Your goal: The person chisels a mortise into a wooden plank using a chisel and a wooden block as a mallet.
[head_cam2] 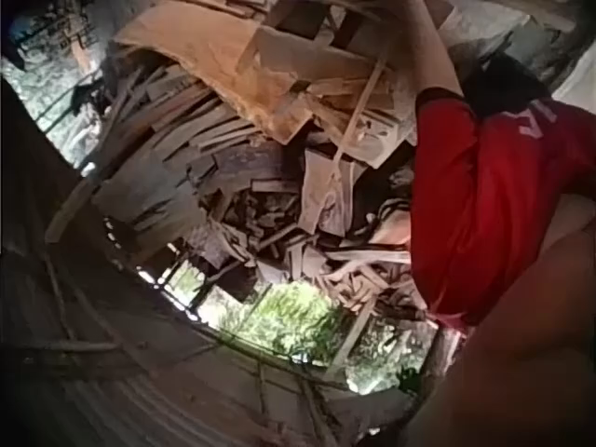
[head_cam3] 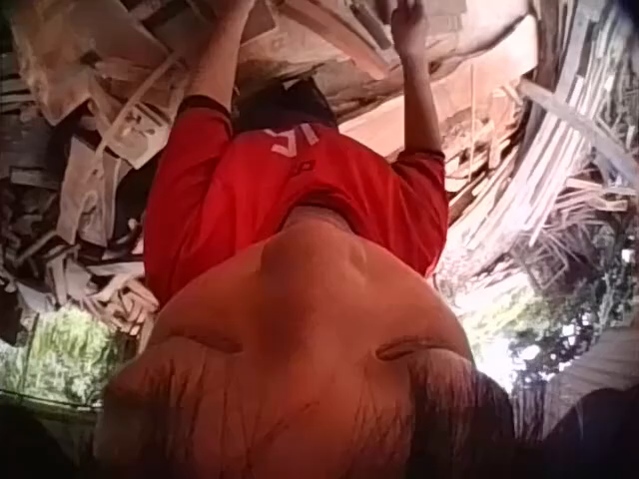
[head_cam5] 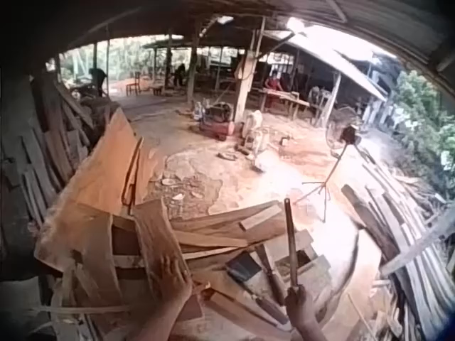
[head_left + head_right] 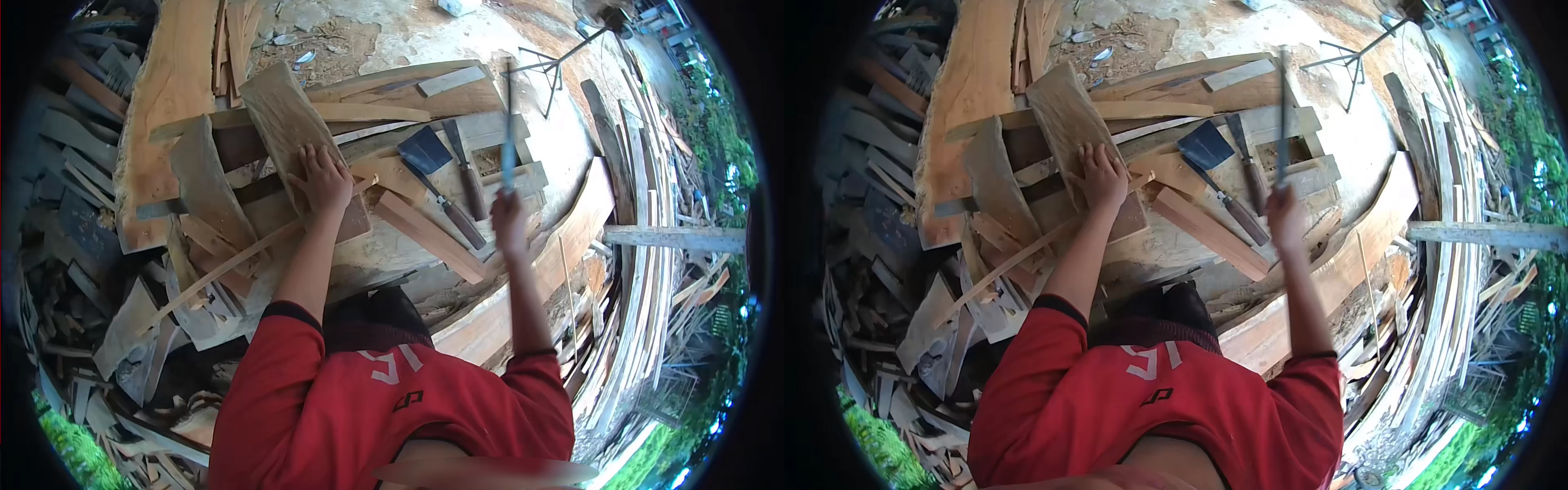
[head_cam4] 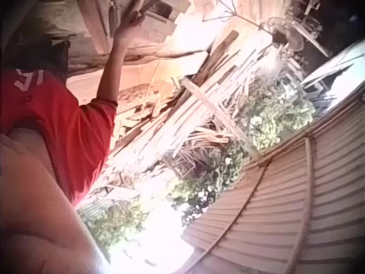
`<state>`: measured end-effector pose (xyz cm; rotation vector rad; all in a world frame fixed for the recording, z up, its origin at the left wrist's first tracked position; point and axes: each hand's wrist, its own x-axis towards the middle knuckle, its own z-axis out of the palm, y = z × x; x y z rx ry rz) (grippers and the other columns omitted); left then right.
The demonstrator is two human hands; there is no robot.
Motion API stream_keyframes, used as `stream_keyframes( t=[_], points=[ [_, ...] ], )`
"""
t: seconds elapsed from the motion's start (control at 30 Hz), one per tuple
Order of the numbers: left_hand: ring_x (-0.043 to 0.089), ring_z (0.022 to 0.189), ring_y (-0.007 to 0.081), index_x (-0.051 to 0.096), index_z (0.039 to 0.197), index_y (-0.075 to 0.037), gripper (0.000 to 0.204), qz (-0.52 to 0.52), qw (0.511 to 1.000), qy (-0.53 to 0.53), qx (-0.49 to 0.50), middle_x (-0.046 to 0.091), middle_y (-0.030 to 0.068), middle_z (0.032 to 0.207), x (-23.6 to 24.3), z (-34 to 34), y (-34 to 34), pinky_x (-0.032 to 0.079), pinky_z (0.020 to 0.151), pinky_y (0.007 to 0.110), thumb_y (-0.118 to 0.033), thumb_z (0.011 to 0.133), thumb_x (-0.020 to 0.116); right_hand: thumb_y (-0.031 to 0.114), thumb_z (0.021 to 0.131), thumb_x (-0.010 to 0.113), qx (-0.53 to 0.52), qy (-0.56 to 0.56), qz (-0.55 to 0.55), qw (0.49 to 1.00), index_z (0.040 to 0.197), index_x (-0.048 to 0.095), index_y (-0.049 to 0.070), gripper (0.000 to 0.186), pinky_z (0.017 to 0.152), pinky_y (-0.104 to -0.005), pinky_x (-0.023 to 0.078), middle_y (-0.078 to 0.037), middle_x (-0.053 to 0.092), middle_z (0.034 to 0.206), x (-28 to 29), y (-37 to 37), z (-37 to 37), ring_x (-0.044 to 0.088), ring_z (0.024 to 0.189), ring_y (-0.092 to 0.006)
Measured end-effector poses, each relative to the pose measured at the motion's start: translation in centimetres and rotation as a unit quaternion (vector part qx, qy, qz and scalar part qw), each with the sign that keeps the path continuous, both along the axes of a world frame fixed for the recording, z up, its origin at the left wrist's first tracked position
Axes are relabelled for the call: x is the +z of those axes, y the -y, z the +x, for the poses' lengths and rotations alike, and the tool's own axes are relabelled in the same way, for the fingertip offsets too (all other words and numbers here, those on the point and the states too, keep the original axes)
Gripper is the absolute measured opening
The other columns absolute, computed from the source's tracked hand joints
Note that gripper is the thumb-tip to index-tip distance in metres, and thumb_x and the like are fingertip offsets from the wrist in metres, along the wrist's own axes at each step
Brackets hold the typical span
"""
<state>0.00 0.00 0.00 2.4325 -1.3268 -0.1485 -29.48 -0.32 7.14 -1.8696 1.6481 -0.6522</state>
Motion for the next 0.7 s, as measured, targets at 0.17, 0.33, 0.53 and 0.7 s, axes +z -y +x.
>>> stream_keyframes(
  t=[0.17,0.33,0.53,0.7],
  points=[
    [0.017,0.133,0.0292,0.035,0.125,-0.008,0.040,-0.030,0.999,0.032,-0.003,0.028,0.0153,0.138,-0.7,0.2,-0.2,0.011,0.096,0.069,-0.027,0.089,0.035,0.023,0.088,0.045,0.060,-0.092,0.046,0.993,0.086,0.050,0.002,0.021,0.060,-0.0507,0.044,-0.025,0.058,0.068,-3.1,-4.7,8.5,0.057,0.064,-0.0419],
    [0.017,0.132,0.0294,0.035,0.124,-0.008,0.040,-0.040,0.999,0.020,0.000,0.028,0.0154,0.137,-0.5,-0.1,0.2,0.011,0.096,0.069,-0.027,0.089,0.037,0.028,0.089,0.041,0.071,-0.054,0.050,0.995,0.085,0.051,0.001,0.029,0.065,-0.0517,0.044,-0.026,0.059,0.073,-6.0,-3.4,11.5,0.057,0.071,-0.0428],
    [0.017,0.132,0.0302,0.036,0.124,-0.007,0.041,-0.048,0.998,0.036,-0.002,0.029,0.0157,0.137,-0.6,-0.3,0.0,0.011,0.094,0.070,-0.029,0.089,0.038,0.028,0.090,0.039,0.082,-0.052,0.095,0.991,0.083,0.054,0.000,0.033,0.067,-0.0522,0.044,-0.027,0.059,0.076,-6.0,-2.5,11.8,0.057,0.073,-0.0427],
    [0.018,0.132,0.0308,0.037,0.122,-0.007,0.040,-0.054,0.998,0.033,-0.015,0.029,0.0167,0.136,-0.5,-0.3,0.0,0.011,0.094,0.070,-0.028,0.089,0.037,0.028,0.089,0.040,0.090,-0.080,0.104,0.987,0.084,0.055,0.000,0.033,0.068,-0.0519,0.045,-0.026,0.059,0.077,-5.6,-2.7,12.1,0.057,0.073,-0.0431]
  ],
)
